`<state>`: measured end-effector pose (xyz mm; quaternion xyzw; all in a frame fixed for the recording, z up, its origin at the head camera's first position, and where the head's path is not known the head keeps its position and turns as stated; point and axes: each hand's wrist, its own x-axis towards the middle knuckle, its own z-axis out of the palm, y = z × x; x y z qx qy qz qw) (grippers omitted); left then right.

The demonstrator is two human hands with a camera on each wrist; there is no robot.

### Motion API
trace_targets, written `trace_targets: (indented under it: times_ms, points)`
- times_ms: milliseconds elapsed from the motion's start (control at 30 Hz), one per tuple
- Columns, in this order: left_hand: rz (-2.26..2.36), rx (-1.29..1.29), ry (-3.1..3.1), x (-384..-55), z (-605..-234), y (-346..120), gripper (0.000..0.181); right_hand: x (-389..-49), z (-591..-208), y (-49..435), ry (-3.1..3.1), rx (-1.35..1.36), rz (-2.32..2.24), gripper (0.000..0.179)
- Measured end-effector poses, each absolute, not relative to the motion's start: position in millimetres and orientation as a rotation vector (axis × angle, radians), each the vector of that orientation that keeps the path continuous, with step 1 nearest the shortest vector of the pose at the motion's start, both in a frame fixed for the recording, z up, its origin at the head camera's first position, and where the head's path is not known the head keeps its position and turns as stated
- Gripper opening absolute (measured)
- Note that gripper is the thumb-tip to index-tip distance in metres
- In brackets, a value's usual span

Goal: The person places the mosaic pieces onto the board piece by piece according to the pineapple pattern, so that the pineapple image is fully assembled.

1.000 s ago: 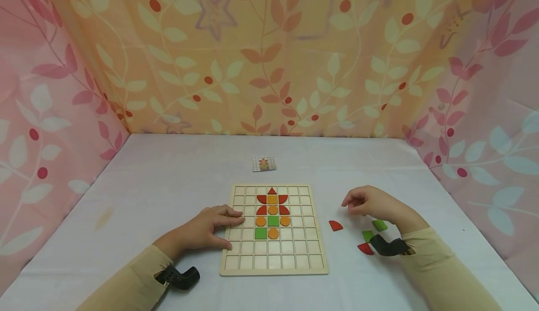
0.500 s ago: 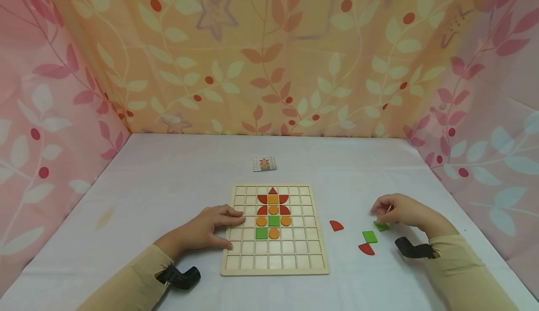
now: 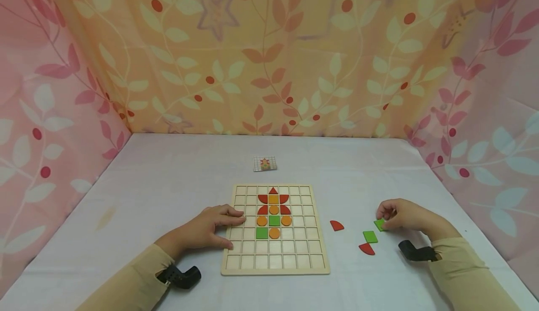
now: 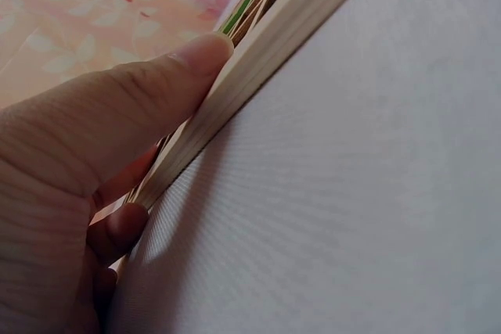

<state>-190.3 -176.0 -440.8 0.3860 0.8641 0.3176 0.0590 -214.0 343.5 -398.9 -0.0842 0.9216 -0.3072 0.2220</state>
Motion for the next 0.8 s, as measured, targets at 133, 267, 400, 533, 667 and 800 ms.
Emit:
trace_targets:
  times_ms: [133,267,400,533,667,800]
  points:
    - [0.965,1.172,2.620,-190.5,-441.4,-176.2,0.067,-212.9,-398.3,342.4,2.570,-0.269,-0.784,0.023]
    - [0.969,1.177,2.624,-190.2,-441.7,-176.4,0.066,-212.2,-398.8,341.5,2.607,-0.288,-0.732,0.025]
    - [0.967,1.193,2.630,-189.7,-441.4,-176.4,0.065,-212.5,-397.3,339.8,2.628,-0.303,-0.725,0.023]
    - [0.966,1.201,2.636,-189.2,-441.1,-176.4,0.064,-215.0,-394.5,337.2,2.632,-0.288,-0.751,0.017]
    - [0.971,1.172,2.627,-189.1,-440.7,-175.9,0.065,-218.7,-391.5,332.6,2.643,-0.263,-0.782,0.015]
    - [0.967,1.151,2.630,-189.4,-440.5,-175.9,0.065,-222.8,-386.6,322.5,2.652,-0.266,-0.832,0.014]
